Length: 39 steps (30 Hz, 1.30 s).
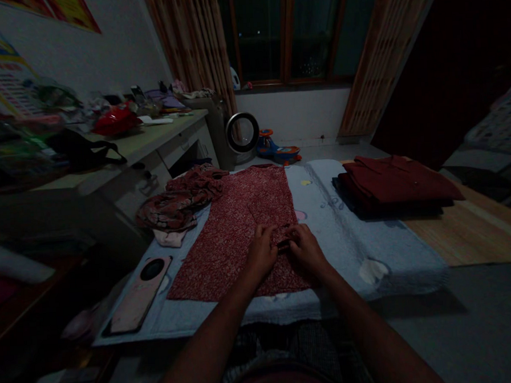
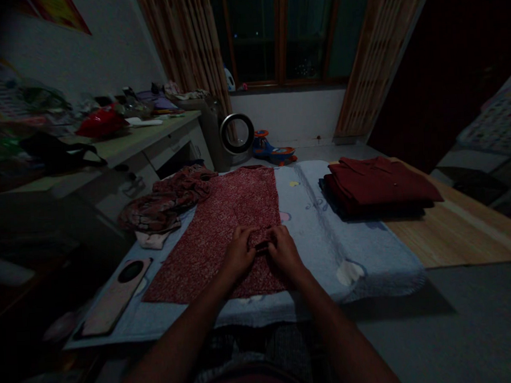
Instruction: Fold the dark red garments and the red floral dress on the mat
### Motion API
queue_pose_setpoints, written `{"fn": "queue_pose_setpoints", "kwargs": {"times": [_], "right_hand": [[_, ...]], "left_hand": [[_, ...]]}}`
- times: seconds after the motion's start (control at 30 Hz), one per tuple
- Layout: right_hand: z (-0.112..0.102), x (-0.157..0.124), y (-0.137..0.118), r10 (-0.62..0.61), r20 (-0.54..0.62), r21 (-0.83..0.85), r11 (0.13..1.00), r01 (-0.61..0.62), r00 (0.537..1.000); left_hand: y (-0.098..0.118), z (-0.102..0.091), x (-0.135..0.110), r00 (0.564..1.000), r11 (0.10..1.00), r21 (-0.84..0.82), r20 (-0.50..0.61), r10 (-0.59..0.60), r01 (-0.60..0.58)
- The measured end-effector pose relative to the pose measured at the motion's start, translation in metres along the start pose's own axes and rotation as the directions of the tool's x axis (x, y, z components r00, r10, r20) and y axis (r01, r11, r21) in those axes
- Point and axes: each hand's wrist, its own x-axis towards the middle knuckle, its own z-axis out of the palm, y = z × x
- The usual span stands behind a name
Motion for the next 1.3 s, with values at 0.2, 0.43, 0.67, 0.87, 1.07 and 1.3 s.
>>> {"fn": "queue_pose_setpoints", "kwargs": {"times": [0.2,0.43,0.67,0.87,1.07,1.3], "right_hand": [[-0.007,-0.002,-0.011,-0.039,0.062,-0.052,0.998,0.042,0.997],[-0.016,-0.007,-0.023,-0.097,0.072,-0.121,0.987,0.105,0.993],[-0.013,-0.013,-0.022,-0.088,0.125,-0.128,0.986,0.104,0.988],[-0.017,-0.013,-0.019,-0.103,0.252,-0.141,0.980,0.142,0.962],[-0.032,0.003,-0.015,-0.089,0.427,0.056,0.996,0.072,0.900],[-0.021,0.027,0.016,-0.087,0.225,-0.091,0.990,0.109,0.971]], "left_hand": [[0.012,-0.007,-0.010,0.999,0.999,0.022,0.023,0.041,-0.041],[0.012,-0.016,-0.019,0.984,0.977,0.124,0.035,0.172,-0.175],[0.004,-0.017,-0.029,0.979,0.937,0.288,0.102,0.175,-0.197],[0.005,-0.026,-0.033,0.958,0.910,0.322,0.202,0.205,-0.262],[0.004,-0.027,-0.033,0.951,0.940,0.224,0.231,0.204,-0.256],[0.002,-0.015,-0.031,0.931,0.943,0.155,0.269,0.248,-0.296]]}}
